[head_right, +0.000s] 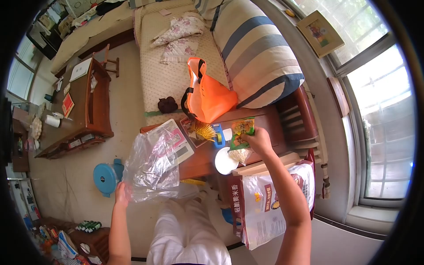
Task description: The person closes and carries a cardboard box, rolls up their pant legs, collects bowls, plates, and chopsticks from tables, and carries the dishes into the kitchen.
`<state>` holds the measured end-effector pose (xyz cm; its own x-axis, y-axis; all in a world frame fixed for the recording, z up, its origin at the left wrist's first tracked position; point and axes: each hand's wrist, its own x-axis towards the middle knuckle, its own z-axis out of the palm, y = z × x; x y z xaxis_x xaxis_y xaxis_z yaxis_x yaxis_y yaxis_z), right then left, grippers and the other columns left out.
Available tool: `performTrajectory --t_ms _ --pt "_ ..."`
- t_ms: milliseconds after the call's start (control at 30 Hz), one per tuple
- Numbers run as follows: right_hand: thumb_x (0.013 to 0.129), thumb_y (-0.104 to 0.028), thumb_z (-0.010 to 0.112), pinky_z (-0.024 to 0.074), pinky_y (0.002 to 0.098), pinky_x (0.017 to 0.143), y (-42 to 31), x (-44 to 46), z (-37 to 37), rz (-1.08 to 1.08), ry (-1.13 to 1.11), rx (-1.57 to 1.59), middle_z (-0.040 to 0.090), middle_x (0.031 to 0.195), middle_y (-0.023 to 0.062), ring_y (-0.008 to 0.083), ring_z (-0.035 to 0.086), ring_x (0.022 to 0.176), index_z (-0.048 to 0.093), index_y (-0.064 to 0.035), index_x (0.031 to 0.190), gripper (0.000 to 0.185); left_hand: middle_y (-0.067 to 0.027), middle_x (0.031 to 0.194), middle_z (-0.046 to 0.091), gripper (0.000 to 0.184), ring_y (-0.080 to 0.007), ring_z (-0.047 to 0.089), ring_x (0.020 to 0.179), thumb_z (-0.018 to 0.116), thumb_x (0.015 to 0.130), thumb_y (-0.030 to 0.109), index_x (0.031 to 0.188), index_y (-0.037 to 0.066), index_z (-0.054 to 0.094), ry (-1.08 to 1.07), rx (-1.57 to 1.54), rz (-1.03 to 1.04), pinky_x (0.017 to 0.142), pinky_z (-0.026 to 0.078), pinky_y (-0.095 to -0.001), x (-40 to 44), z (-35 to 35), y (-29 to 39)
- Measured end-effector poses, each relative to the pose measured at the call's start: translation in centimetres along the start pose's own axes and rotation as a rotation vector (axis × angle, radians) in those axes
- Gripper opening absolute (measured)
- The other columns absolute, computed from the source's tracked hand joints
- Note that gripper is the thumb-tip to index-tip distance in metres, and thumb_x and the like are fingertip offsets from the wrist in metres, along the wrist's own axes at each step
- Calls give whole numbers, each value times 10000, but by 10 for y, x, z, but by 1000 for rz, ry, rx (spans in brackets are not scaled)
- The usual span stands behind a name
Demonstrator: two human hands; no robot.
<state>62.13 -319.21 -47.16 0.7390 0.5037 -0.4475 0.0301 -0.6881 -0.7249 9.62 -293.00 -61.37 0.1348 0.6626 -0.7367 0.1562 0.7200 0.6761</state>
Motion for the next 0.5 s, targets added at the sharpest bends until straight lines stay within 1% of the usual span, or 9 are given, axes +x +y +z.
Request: performTrajectory --t_ms 33,67,100,167,233,367,433,467,500 --pt "745 -126 706 516 329 681 5 0 1 -74 52 -145 690 787 137 206 671 714 672 23 935 244 -33 859 554 210 -128 530 685 489 885 128 1092 109 517 -5 119 9 539 443 -279 -1 -5 -4" --pt "734 -195 687 508 385 689 1 -8 1 -87 41 -235 680 802 164 286 666 728 680 -37 932 253 -33 859 554 210 -128 530 685 489 885 128 1092 109 517 -7 116 1 539 443 -279 -11 2 2" --pt "734 -195 687 508 385 689 -1 -15 5 -83 39 -241 680 802 164 286 666 728 680 -37 932 253 -41 900 552 291 -122 529 704 478 879 91 1168 112 497 43 180 59 567 448 -273 -24 11 7" --pt "734 -206 661 499 433 695 -5 -26 14 -132 37 -726 677 804 154 341 650 755 688 -92 898 202 -48 942 550 376 -116 529 723 467 873 54 1244 114 476 94 244 114 596 452 -266 -35 13 14" --pt "702 -144 648 515 427 736 -2 -27 24 -38 -87 -977 665 837 167 342 643 812 715 -150 905 214 -57 984 544 475 -106 520 717 452 866 6 1327 118 429 113 236 313 631 446 -251 -36 8 18" --pt "688 -107 649 521 413 783 85 14 45 -35 -162 -1054 676 882 144 325 646 873 730 -178 908 245 -45 1014 539 440 -95 518 748 450 866 -10 1288 112 469 177 100 368 637 438 -241 -30 -31 33" --pt "695 -62 614 527 402 815 98 26 56 -44 -254 -1100 673 933 176 343 641 939 711 -95 880 211 -17 869 567 329 -74 478 647 472 880 53 1199 98 539 382 -12 533 564 392 -222 -32 -60 42" --pt "710 -78 605 525 407 819 75 21 61 -42 -410 -1190 674 940 171 341 643 939 711 -106 893 213 -17 869 567 329 -74 478 647 472 880 53 1199 98 539 390 -12 531 564 392 -222 -34 -77 46" --pt "710 -78 605 525 407 819 78 26 65 -47 -418 -1193 674 940 171 341 643 939 711 -106 893 213 -8 836 559 301 -71 469 633 467 880 64 1166 91 558 417 -96 525 558 384 -217 -37 -97 49"
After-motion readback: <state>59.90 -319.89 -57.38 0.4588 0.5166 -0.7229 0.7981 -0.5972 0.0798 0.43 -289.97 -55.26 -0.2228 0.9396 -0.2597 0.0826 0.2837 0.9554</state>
